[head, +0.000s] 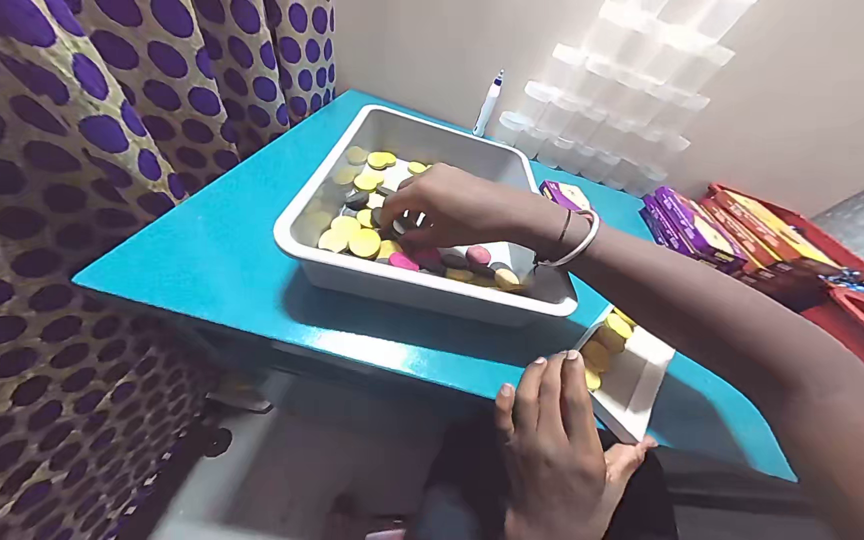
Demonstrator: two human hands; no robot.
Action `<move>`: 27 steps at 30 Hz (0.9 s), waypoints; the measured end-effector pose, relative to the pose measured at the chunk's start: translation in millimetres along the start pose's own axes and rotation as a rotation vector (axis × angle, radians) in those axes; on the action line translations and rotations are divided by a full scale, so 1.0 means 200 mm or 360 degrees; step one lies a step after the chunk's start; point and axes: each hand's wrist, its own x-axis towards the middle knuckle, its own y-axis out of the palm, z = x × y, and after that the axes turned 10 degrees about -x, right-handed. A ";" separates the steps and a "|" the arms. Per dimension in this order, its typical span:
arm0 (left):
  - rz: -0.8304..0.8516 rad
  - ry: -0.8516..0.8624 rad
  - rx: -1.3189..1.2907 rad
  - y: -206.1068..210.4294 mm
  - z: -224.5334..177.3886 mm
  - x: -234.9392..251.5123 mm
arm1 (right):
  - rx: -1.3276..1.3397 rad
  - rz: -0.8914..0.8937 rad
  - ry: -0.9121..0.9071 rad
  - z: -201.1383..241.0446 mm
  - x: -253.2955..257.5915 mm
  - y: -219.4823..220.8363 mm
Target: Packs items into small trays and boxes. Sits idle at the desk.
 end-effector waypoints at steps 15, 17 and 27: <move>0.0003 0.0010 0.0022 0.00 0.00 0.00 | 0.0081 -0.0069 0.0111 -0.02 0.08 -0.01; -0.0006 0.0012 0.0017 -0.01 0.00 0.01 | 0.0040 -0.0009 0.0042 -0.02 0.10 0.02; -0.0020 0.0021 0.0026 0.00 0.00 0.01 | -0.0100 -0.0119 0.0220 -0.19 0.17 -0.06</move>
